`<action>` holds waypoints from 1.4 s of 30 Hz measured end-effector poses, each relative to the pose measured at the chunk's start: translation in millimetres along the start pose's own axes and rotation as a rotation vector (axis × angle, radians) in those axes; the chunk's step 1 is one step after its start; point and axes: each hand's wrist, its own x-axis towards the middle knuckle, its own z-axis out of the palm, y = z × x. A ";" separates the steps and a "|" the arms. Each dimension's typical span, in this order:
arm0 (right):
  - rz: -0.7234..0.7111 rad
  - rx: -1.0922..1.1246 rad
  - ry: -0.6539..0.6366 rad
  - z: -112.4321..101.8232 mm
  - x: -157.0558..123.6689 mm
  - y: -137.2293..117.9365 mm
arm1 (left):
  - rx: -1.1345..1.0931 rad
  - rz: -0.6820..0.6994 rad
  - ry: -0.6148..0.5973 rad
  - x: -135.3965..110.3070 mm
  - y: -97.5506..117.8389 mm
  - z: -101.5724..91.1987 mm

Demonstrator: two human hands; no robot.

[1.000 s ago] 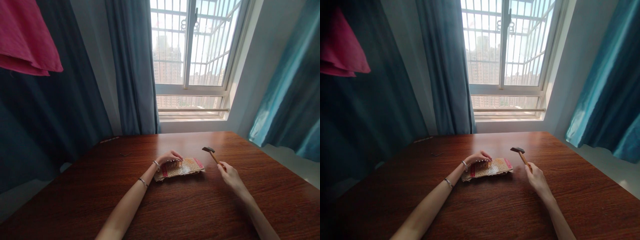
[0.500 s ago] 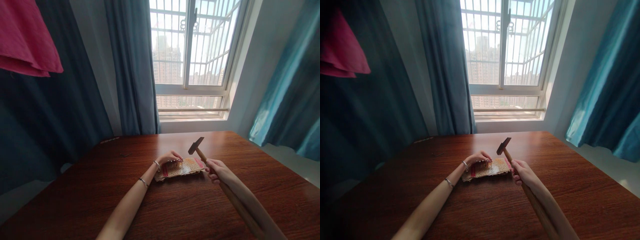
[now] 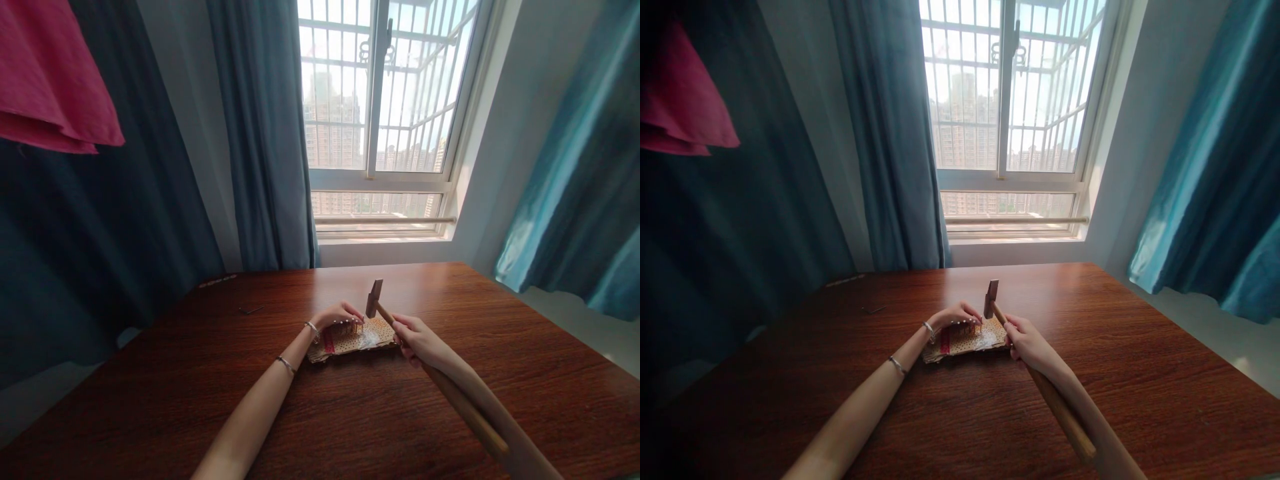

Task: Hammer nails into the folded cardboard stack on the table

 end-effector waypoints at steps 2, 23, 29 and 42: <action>-0.017 -0.010 0.006 2.1 0.7 -1.2 | 0.006 0.006 -0.006 -1.0 2.0 0.3; -0.074 -0.021 0.000 5.9 8.5 3.2 | 0.040 0.027 -0.040 -2.4 2.6 0.7; -0.083 0.001 0.001 7.6 9.1 4.8 | 0.047 0.046 -0.055 2.0 -5.6 -2.2; -0.078 -0.054 -0.018 5.6 8.3 -7.0 | -0.004 0.054 -0.098 5.5 -8.6 -3.1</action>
